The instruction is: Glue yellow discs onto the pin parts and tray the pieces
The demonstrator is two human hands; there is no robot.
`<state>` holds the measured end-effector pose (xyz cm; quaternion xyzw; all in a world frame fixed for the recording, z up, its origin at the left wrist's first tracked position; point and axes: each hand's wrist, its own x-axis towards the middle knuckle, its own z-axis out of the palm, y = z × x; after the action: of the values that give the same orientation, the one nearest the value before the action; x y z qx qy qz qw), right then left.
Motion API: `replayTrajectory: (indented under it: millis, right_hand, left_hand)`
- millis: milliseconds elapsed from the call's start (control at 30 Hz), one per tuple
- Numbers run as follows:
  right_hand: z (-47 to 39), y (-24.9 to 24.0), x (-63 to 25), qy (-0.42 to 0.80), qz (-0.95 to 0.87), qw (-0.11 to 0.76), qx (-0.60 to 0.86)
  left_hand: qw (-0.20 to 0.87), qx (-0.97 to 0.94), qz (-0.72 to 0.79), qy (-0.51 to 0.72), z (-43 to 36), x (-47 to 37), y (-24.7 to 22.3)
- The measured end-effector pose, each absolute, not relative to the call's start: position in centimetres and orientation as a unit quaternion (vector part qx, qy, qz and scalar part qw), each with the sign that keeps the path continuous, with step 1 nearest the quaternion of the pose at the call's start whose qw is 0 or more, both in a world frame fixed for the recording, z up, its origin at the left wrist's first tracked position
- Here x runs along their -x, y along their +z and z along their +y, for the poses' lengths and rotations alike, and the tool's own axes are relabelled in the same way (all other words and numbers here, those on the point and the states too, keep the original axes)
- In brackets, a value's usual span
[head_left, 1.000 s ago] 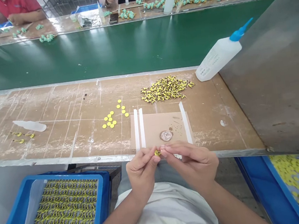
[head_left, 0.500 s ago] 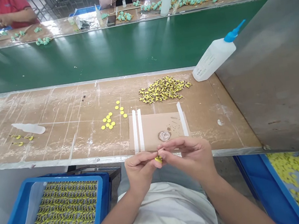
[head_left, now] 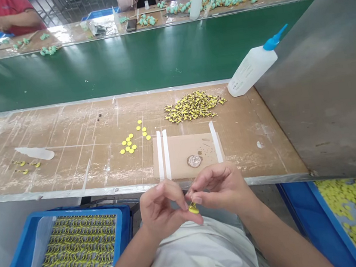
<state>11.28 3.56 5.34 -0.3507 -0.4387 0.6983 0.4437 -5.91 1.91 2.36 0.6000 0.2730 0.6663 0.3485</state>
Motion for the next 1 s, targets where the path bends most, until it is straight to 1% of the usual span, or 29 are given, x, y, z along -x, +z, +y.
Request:
replayTrajectory:
  millis: [167,333,467,600,767,867,1000]
  right_hand:
    - [3.6,5.7,-11.1,0.701,-0.434,0.458,0.333]
    - [3.6,5.9,-11.2,0.692,-0.446,0.467,0.324]
    - [3.5,5.7,-11.2,0.692,-0.440,0.468,0.329]
    - [3.4,5.4,-11.0,0.723,-0.407,0.464,0.310]
    - [3.0,5.5,-10.9,0.739,-0.381,0.467,0.303]
    - [2.3,5.4,-11.5,0.689,-0.441,0.479,0.317]
    - [1.5,5.2,-12.7,0.498,-0.619,0.498,0.347]
  left_hand:
    - [0.338,-0.637,0.266,0.640,1.7,6.4,2.8]
    - [0.352,-0.644,0.259,0.628,1.6,6.4,2.6]
    - [0.365,-0.622,0.269,0.638,1.4,6.1,2.4]
    - [0.380,-0.604,0.267,0.648,1.2,5.7,2.0]
    - [0.374,-0.588,0.240,0.676,1.6,5.4,1.8]
    - [0.376,-0.569,0.237,0.692,2.0,5.3,1.9]
    - [0.377,-0.558,0.248,0.697,2.2,5.3,2.0]
